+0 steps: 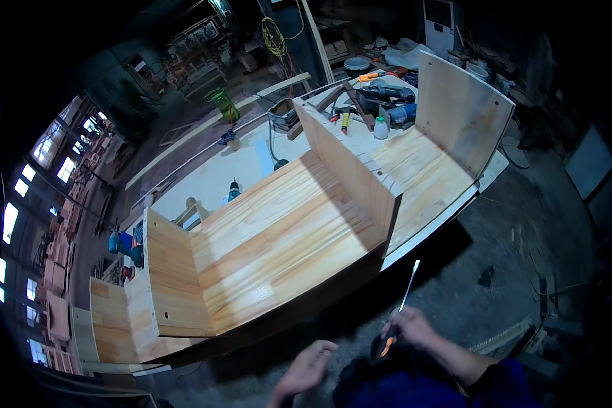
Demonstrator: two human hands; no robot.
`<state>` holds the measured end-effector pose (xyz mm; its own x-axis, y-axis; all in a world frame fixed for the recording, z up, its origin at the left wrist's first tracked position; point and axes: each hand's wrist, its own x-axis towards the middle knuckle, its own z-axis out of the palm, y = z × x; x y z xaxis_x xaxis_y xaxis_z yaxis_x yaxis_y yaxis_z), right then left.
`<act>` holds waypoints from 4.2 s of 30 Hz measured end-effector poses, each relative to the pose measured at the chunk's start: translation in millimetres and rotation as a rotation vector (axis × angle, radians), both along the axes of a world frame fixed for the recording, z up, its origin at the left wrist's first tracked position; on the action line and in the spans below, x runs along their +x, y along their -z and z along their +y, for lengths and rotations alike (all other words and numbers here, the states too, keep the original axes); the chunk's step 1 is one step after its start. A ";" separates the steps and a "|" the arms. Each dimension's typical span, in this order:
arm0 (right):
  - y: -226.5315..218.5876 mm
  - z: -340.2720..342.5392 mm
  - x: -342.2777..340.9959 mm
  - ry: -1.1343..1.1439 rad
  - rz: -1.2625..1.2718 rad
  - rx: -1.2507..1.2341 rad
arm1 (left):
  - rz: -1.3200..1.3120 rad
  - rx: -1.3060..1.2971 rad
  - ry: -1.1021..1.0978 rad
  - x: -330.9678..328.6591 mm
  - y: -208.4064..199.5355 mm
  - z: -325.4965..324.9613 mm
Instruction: The person assembles a wooden shelf unit by hand using a screwdriver and a tape measure, attaching various wooden panels together with screws and measuring lengths of wooden boards.
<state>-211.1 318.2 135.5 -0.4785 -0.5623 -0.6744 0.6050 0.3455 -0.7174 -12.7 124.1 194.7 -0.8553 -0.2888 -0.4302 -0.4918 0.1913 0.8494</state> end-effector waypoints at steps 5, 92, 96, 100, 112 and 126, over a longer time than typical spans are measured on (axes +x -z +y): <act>-2.1 -3.5 -142.1 0.330 0.191 -0.132 | 0.242 0.309 -0.372 -44.8 -44.2 -34.3; 104.1 -719.8 -580.0 -1.346 1.622 0.286 | -0.246 -0.143 -1.228 -390.7 -153.5 -68.0; 84.3 -725.6 -592.0 -1.320 1.646 0.153 | -0.266 -0.184 -1.133 -378.2 -151.5 -62.9; 46.0 -714.2 -604.9 -1.197 1.698 0.002 | -0.230 -0.160 -1.170 -385.0 -152.5 -65.7; 18.2 -703.6 -608.3 -1.044 1.719 -0.049 | -0.334 -0.315 -1.008 -371.4 -147.4 -58.6; 8.7 -660.1 -577.2 -0.835 1.434 -0.302 | -0.051 -0.222 -1.080 -395.0 -163.0 -87.0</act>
